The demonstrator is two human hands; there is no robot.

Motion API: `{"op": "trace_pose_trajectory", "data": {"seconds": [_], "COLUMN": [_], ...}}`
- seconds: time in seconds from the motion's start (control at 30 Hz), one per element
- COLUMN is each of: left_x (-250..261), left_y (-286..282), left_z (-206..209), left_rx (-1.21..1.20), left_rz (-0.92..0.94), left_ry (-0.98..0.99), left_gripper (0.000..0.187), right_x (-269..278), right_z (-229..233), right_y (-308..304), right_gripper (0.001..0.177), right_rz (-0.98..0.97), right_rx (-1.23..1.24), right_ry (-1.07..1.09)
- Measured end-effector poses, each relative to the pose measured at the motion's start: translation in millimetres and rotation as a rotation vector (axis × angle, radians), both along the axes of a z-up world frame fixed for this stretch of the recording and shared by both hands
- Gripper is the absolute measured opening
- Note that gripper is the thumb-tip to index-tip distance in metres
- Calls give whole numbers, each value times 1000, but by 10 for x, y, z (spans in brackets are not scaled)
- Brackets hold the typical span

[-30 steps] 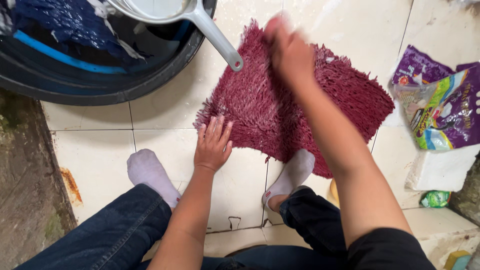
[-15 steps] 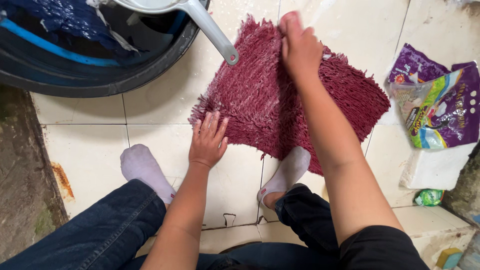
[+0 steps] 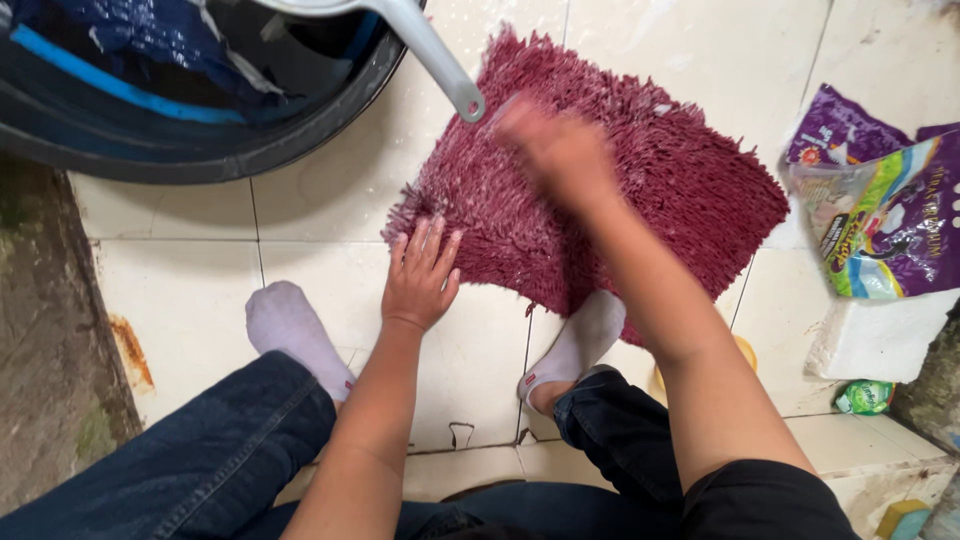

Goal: The person scrubs a red rug with a bar of soap on a tiled floor. They use their hands to rub the soap into the rug, dipping their fingers into a bowl of water to create foam and moving the rug to reach different sections.

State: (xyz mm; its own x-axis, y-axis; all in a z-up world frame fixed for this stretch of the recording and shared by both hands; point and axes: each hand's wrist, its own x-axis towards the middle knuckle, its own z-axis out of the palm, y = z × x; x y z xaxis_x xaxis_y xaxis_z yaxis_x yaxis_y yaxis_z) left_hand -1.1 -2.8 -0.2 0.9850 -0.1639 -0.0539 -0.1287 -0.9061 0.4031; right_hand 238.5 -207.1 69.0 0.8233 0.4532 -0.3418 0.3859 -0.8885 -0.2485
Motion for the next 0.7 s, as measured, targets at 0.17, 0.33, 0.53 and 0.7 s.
{"op": "trace_pose_trajectory", "data": {"seconds": [0.17,0.33,0.53,0.7], "left_x": [32,24,-6,29], "left_y": [-7,-12,-28,-41], "left_z": [66,25,-29,11], "left_rx": [12,31,17,17], "left_rz": [-2,-17,-17,-11], "left_ry": [9,6,24,16], "left_gripper": [59,60,58,60], "right_x": [404,-465,-598,196], "right_z": [244,403,91,-7], "right_y": [-397,145,-238,-1175], "right_gripper": [27,34,44,43], "right_rz": [-108,163,438,47], "right_rx": [-117,274,208,-303], "right_ry": [-228,125,-40,-347]}}
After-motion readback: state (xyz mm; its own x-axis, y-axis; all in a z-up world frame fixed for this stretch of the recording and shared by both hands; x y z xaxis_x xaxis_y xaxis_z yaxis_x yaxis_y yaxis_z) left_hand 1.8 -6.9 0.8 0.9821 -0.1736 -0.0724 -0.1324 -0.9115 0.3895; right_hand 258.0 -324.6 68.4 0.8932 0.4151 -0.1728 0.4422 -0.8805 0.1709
